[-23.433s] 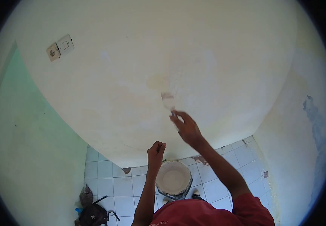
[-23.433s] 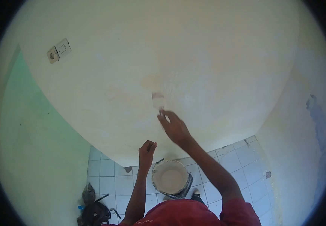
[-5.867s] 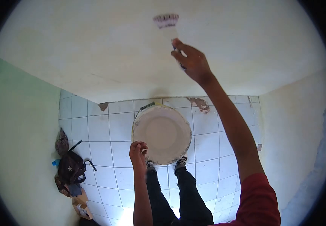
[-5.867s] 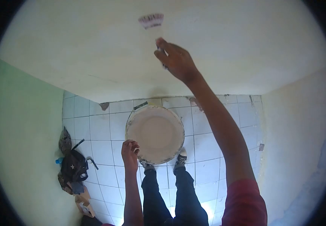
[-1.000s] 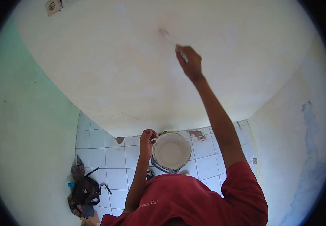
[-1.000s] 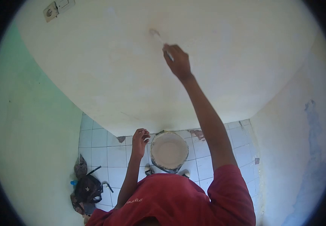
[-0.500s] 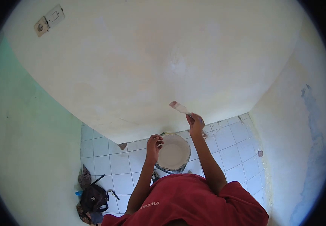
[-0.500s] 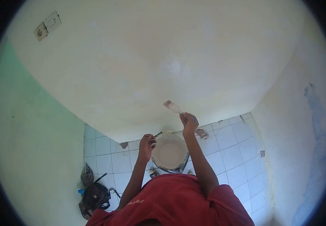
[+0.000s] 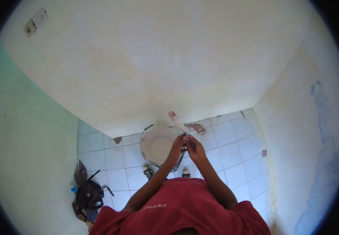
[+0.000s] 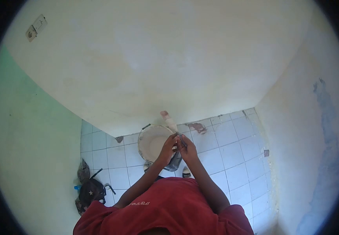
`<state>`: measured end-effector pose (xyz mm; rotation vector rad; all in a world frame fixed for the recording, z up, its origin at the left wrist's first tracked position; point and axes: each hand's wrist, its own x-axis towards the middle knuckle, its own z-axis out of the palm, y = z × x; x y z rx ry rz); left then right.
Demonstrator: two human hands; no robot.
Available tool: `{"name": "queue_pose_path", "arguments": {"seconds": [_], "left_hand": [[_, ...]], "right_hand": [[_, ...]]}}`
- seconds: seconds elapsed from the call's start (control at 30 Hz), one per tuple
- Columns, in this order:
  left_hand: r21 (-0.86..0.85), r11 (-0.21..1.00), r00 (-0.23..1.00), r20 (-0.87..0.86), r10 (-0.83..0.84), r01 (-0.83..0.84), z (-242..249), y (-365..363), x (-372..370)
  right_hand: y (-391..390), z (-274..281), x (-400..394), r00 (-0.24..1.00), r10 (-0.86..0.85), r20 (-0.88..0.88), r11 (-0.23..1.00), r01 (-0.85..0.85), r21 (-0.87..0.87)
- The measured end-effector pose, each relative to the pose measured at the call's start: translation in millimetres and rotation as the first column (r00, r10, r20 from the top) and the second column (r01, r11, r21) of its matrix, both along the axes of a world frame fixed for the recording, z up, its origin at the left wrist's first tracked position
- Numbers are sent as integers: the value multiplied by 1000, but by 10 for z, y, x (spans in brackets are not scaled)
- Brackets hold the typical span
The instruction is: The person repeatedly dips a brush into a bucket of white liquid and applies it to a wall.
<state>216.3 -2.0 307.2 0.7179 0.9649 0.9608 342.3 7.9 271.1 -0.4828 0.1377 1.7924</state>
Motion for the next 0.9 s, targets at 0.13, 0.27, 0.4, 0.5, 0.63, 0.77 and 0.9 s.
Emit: {"name": "queue_pose_path", "arguments": {"seconds": [0.13,0.27,0.4,0.5,0.63,0.77,0.9], "left_hand": [[-18,1000,1000,28,6,-5,-65,-201,375],[-42,999,998,62,17,-15,-140,-304,572],[5,998,994,83,68,-69,-163,-356,697],[34,989,985,99,141,-145,-181,-395,780],[-68,950,942,127,310,-303,-160,-434,837],[-157,933,908,225,353,-324,-351,-423,787],[-133,948,923,224,314,-290,-126,-357,732]], "right_hand": [[-217,-13,439,993,108,48,994,-108,-11],[-353,44,755,983,181,15,983,-181,16],[-396,134,884,964,200,178,978,-207,21],[-384,188,893,939,227,258,970,-241,23],[-459,272,750,872,189,452,972,-231,38],[-483,269,647,680,52,731,953,-254,168],[-484,245,599,532,-62,844,932,-273,240]]}}
